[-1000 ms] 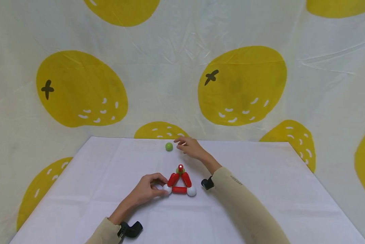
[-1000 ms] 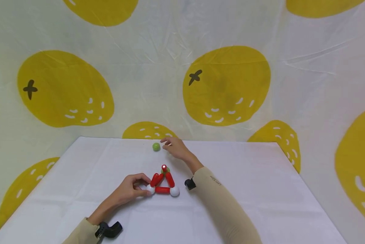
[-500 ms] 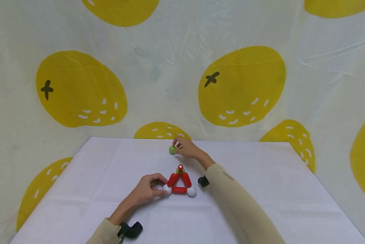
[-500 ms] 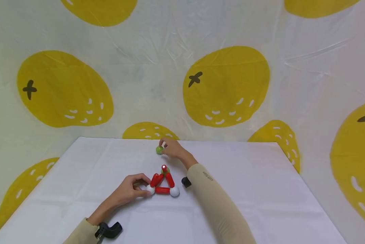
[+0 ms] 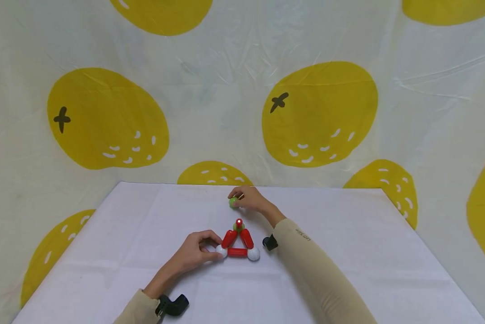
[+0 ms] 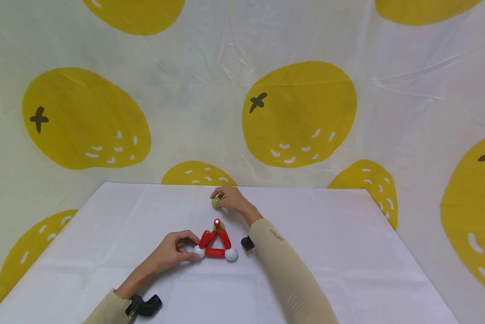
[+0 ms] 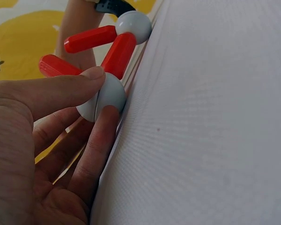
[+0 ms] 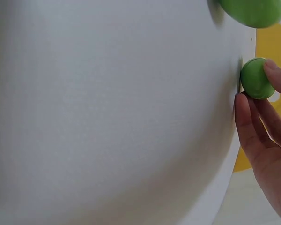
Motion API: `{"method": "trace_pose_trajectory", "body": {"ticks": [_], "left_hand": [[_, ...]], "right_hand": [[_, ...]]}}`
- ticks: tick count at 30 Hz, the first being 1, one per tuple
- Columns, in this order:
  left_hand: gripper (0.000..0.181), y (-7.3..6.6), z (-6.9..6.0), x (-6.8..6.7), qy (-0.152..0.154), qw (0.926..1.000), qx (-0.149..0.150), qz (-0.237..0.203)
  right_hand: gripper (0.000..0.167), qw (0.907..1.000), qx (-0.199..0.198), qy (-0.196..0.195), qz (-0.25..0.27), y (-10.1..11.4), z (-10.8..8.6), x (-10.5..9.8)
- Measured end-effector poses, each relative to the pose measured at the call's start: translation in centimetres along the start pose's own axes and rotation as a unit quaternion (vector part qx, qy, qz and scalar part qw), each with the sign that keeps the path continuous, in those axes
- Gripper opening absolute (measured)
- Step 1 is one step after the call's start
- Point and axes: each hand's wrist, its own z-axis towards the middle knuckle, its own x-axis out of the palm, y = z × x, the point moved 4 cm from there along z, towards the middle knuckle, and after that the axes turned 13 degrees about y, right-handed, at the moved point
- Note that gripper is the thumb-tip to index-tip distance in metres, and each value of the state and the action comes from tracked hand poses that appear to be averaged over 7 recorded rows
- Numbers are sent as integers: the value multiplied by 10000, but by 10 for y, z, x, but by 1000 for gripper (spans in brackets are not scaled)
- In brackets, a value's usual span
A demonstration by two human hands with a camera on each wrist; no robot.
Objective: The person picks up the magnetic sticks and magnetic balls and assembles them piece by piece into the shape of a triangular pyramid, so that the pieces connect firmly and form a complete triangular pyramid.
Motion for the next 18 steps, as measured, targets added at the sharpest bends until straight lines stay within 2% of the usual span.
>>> {"method": "trace_pose_trajectory", "body": {"ticks": [18], "left_hand": [[28, -2, 3, 1, 33, 10000, 18, 1]], "right_hand": [[24, 9992, 0, -262, 293, -5, -9, -4]]}}
